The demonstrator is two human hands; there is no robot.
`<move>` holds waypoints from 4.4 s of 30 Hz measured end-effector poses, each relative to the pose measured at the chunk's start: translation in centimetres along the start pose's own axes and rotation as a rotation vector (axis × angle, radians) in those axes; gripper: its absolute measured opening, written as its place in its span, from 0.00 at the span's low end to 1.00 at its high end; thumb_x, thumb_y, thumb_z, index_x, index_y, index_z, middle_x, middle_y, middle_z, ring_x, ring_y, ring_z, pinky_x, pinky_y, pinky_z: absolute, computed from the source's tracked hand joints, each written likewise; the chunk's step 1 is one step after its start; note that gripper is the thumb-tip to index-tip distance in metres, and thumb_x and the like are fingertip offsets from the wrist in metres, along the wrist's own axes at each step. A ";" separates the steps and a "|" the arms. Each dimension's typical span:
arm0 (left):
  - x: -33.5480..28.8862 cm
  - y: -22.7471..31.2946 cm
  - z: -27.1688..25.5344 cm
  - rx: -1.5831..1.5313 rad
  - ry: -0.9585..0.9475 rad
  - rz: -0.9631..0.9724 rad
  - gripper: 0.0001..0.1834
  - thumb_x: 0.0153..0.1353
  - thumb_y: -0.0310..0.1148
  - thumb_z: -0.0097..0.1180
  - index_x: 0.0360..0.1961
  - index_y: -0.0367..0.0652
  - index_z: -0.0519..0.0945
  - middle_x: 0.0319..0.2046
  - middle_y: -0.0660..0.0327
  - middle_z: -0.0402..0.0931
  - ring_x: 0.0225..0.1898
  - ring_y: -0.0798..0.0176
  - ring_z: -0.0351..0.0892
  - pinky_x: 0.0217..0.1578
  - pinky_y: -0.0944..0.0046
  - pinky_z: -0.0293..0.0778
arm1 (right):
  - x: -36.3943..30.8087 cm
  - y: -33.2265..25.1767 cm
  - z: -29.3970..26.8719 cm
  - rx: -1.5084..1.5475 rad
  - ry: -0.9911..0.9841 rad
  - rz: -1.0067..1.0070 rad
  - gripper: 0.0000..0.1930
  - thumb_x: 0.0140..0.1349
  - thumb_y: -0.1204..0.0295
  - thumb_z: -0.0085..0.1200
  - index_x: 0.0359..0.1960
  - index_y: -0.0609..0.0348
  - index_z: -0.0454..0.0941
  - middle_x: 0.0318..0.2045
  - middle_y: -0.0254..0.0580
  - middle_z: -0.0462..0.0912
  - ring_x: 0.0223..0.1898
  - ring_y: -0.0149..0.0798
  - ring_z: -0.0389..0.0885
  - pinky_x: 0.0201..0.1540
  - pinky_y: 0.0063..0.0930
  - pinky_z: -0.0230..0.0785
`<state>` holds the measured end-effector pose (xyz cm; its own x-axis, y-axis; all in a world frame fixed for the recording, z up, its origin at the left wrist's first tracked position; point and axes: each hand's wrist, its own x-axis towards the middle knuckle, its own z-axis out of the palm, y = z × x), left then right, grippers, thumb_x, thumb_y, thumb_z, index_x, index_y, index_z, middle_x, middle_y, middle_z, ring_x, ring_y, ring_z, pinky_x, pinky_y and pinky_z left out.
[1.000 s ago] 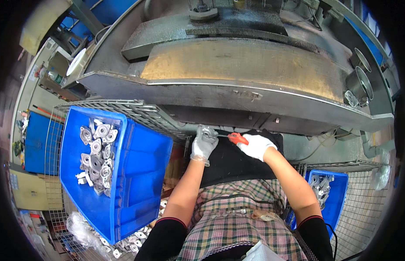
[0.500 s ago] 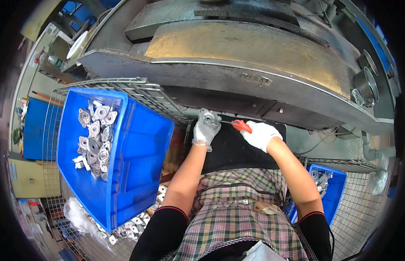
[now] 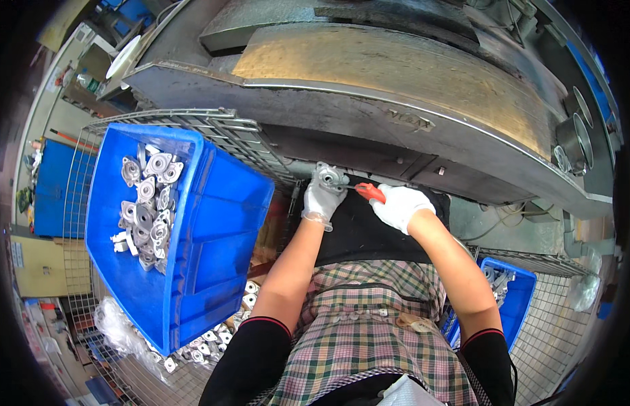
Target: Deburring and inspecting metal parts using hand tools and an air duster at a factory workstation.
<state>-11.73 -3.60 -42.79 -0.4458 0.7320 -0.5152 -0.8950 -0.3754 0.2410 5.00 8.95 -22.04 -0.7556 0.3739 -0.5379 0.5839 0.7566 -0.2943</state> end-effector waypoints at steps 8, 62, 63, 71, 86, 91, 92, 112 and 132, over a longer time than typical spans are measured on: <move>1.6 0.0 -2.4 -0.006 -0.089 -0.013 0.28 0.73 0.59 0.34 0.55 0.55 0.78 0.55 0.59 0.78 0.57 0.49 0.74 0.62 0.43 0.61 | 0.3 0.4 0.0 -0.004 -0.002 0.014 0.23 0.68 0.51 0.43 0.51 0.56 0.75 0.45 0.53 0.85 0.47 0.58 0.83 0.51 0.49 0.74; 0.2 -0.7 -0.5 0.066 0.051 0.003 0.36 0.70 0.68 0.38 0.71 0.61 0.64 0.72 0.61 0.62 0.73 0.49 0.57 0.69 0.40 0.51 | 4.6 -2.7 -0.8 0.031 0.057 0.019 0.23 0.67 0.53 0.43 0.52 0.56 0.76 0.47 0.57 0.84 0.50 0.59 0.83 0.54 0.48 0.73; 0.2 -0.7 -0.4 0.071 0.056 0.000 0.36 0.70 0.68 0.38 0.71 0.61 0.64 0.72 0.61 0.61 0.73 0.49 0.56 0.69 0.40 0.50 | 4.7 -2.6 -0.8 0.039 0.061 0.027 0.23 0.67 0.53 0.43 0.52 0.56 0.75 0.47 0.58 0.84 0.50 0.59 0.83 0.54 0.48 0.74; 0.7 -0.6 -1.3 -0.007 -0.081 -0.013 0.31 0.71 0.65 0.37 0.67 0.62 0.69 0.64 0.62 0.69 0.64 0.50 0.66 0.67 0.41 0.52 | 5.2 -1.5 -0.6 0.046 0.067 0.071 0.24 0.69 0.52 0.41 0.53 0.57 0.75 0.48 0.58 0.84 0.50 0.59 0.83 0.55 0.48 0.74; 0.5 -0.5 -1.1 -0.001 0.022 -0.021 0.30 0.71 0.64 0.42 0.66 0.61 0.70 0.64 0.62 0.70 0.65 0.50 0.67 0.67 0.38 0.51 | 4.8 -2.1 -0.6 0.074 0.075 0.070 0.23 0.69 0.52 0.42 0.52 0.57 0.76 0.47 0.57 0.84 0.50 0.59 0.83 0.55 0.48 0.73; 0.5 -0.6 -1.0 -0.006 0.037 -0.028 0.34 0.72 0.65 0.36 0.71 0.62 0.64 0.74 0.61 0.59 0.75 0.49 0.52 0.71 0.39 0.44 | 4.5 -2.5 -0.1 0.058 0.085 -0.012 0.23 0.68 0.52 0.43 0.51 0.57 0.76 0.47 0.57 0.84 0.49 0.59 0.83 0.54 0.48 0.73; 0.4 -0.5 -0.9 0.000 0.018 -0.021 0.33 0.72 0.65 0.36 0.71 0.62 0.65 0.74 0.61 0.59 0.75 0.49 0.52 0.71 0.39 0.45 | 4.6 -2.5 0.0 0.060 0.087 -0.011 0.23 0.68 0.52 0.43 0.51 0.57 0.76 0.47 0.57 0.84 0.49 0.59 0.83 0.54 0.48 0.73; 1.7 -0.4 -3.0 -0.001 -0.096 -0.010 0.30 0.73 0.60 0.34 0.65 0.54 0.72 0.64 0.60 0.73 0.67 0.48 0.66 0.68 0.41 0.55 | -1.1 0.0 -0.1 -0.014 -0.014 0.017 0.22 0.70 0.51 0.41 0.51 0.55 0.74 0.42 0.54 0.86 0.44 0.58 0.84 0.49 0.49 0.75; -3.0 0.5 3.1 -0.051 -0.184 -0.163 0.16 0.73 0.50 0.49 0.52 0.56 0.80 0.47 0.60 0.79 0.47 0.53 0.77 0.51 0.50 0.73 | -8.4 3.5 -2.3 0.267 0.143 -0.051 0.23 0.67 0.47 0.47 0.52 0.49 0.74 0.37 0.58 0.85 0.40 0.63 0.84 0.46 0.52 0.75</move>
<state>-10.90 -4.20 -38.58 -0.2951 0.8746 -0.3847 -0.9555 -0.2684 0.1228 12.73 9.73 -16.74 -0.8090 0.4248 -0.4063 0.5872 0.6158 -0.5253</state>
